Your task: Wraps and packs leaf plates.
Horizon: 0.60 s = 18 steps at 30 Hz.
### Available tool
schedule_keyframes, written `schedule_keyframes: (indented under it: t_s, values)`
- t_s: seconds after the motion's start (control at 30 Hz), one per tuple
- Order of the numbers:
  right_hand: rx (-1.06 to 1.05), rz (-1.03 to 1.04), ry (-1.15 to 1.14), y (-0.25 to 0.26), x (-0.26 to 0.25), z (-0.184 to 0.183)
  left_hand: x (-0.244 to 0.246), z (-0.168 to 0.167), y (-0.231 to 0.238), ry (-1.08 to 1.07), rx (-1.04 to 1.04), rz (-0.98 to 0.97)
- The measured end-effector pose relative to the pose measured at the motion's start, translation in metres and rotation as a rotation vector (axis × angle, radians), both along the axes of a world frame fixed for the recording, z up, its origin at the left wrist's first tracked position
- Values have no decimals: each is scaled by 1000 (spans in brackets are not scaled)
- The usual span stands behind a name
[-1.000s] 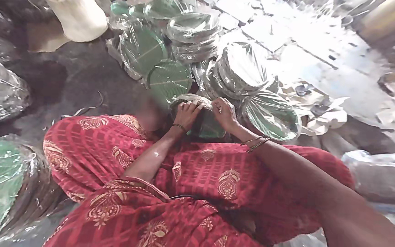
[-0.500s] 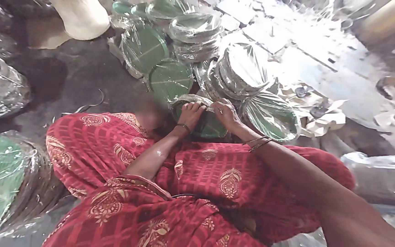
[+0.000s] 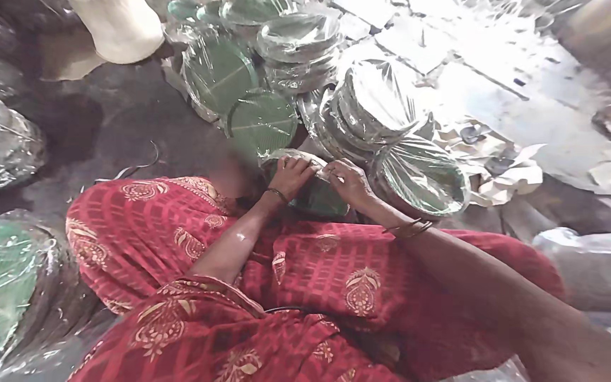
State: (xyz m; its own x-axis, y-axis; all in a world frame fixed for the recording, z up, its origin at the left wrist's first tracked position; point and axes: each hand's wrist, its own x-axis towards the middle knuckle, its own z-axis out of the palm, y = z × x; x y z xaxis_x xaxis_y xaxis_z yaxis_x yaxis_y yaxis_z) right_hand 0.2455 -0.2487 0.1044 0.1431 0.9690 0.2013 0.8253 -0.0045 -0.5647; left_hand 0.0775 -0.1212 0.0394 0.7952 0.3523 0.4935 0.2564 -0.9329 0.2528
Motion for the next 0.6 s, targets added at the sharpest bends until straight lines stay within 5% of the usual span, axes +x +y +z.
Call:
schedule_keyframes:
  t_s: [0.43,0.6]
  values:
    - [40,-40,-24,8,5,-6,12,-7,-9,-83,17,13]
    - [-125,-66,-30,16,0,11,15,-11,-11,-104,23,5]
